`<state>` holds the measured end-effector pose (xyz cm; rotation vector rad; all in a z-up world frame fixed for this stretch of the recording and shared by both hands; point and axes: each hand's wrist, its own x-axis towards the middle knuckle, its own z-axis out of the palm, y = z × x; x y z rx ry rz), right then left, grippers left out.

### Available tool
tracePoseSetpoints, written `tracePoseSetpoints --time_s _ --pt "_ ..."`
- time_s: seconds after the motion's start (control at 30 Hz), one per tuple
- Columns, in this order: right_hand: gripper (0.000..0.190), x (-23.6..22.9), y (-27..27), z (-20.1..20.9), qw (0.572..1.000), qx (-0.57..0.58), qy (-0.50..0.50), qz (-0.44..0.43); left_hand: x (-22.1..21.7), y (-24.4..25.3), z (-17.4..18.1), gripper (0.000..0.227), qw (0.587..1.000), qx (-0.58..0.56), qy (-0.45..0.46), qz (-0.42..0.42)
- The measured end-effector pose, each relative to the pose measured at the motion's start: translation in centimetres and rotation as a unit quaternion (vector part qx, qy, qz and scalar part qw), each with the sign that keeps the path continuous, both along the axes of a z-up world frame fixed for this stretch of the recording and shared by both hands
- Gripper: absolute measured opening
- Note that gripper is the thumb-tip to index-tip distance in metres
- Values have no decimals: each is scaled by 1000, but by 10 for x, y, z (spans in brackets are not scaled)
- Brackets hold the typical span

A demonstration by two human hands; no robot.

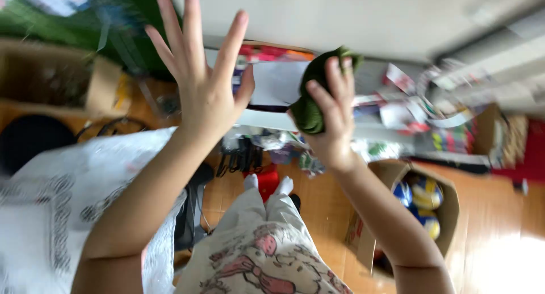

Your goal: The person wipes down several badminton rackets with a cloth and hangs them on a wall rack, then finishes by wiping a racket frame.

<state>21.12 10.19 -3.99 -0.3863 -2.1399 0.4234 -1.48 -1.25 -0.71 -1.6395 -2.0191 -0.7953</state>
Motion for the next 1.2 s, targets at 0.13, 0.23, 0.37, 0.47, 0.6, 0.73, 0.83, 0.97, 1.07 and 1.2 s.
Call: tracePoseSetpoints --time_s 0.13,0.23,0.37,0.47,0.6,0.73,0.83,0.97,1.07,1.2 --pt "70 -115 -24 -60 989 -73 -2 129 -43 -55 -26 75 993 -12 -87 74" --pt "72 -184 -35 -118 977 -110 -28 183 -69 -91 -42 76 986 -31 -126 109" --pt "76 -253 -31 -194 968 -123 -73 208 -89 -131 -59 74 980 -43 -126 149" --pt "102 -282 -17 -227 962 -105 -162 194 -98 -147 -71 73 976 -49 -126 168" --pt "142 -274 -20 -240 957 -115 -251 91 -100 -158 -89 71 973 -73 -118 184" --pt "141 -235 -26 -228 976 -88 -189 61 -107 -149 -108 74 972 -77 -113 190" --pt "140 -204 -17 -212 976 -123 -180 26 -103 -127 -128 77 973 -83 -125 176" --pt "140 -152 4 -198 979 -140 -147 -19 -82 -77 -169 83 979 -100 -128 126" --pt "140 -106 13 -200 979 -133 -132 -80 -46 -30 -210 89 977 -125 -156 68" --pt "138 -34 20 -211 970 -172 -80 -152 21 36 -263 95 970 -172 -168 -25"
